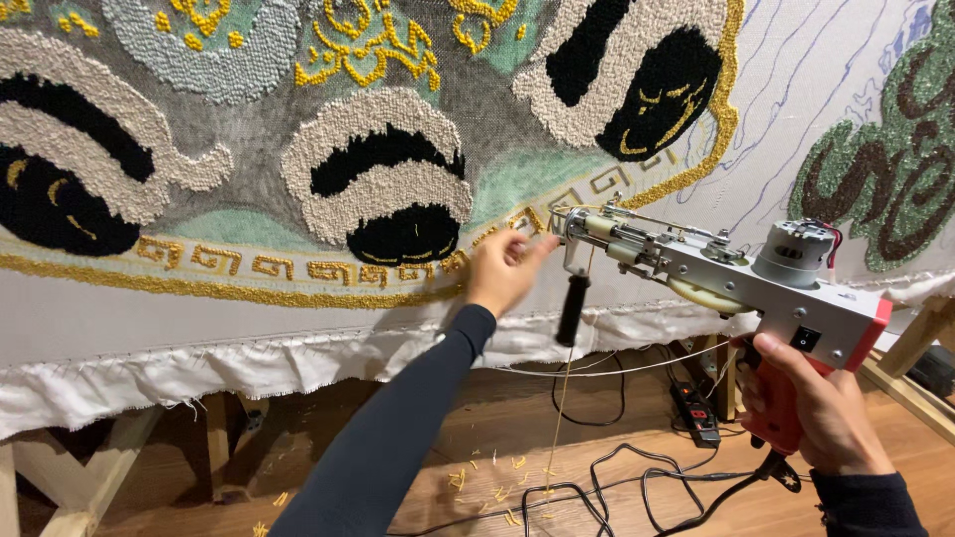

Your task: The person uses a handheld tufting gun to apply gold yarn along a pre-drawn border on a large canvas stretched on a frame. The operator guides the tool steadily while feeding yarn and occasionally adjusting the yarn with the left hand.

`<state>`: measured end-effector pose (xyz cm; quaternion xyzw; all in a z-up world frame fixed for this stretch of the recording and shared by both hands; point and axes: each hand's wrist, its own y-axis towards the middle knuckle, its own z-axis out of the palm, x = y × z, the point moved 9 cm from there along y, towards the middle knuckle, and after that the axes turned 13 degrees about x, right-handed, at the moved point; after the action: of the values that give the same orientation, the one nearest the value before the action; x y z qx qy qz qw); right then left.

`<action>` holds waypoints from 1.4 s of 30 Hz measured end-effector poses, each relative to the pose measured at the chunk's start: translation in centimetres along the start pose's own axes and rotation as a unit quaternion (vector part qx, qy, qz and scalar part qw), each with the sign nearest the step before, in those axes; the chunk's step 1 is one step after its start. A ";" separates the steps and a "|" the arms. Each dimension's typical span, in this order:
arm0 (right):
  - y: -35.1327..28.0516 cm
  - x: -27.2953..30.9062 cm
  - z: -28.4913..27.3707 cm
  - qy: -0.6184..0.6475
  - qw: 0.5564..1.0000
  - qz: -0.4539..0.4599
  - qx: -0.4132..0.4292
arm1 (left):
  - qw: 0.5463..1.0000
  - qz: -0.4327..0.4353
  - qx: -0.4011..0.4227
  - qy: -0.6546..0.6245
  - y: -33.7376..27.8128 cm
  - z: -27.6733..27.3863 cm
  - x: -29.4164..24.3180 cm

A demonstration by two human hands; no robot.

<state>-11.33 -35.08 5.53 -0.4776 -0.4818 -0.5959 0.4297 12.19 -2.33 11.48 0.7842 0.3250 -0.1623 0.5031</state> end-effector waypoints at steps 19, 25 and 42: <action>-1.2 1.3 0.8 -0.048 0.999 -0.013 -0.011 | 0.984 -0.109 -0.107 0.087 2.5 -2.7 3.0; -1.3 1.3 1.0 -0.054 0.998 -0.006 -0.016 | 0.987 -0.063 -0.097 0.115 2.3 -2.4 2.0; -1.0 1.1 2.5 -0.056 0.998 0.038 -0.007 | 0.991 -0.079 -0.106 -0.005 -0.7 -1.1 3.2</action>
<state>-12.08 -32.47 6.64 -0.5312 -0.4821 -0.5552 0.4209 14.01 -0.07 9.58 0.6976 0.3990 -0.1704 0.5702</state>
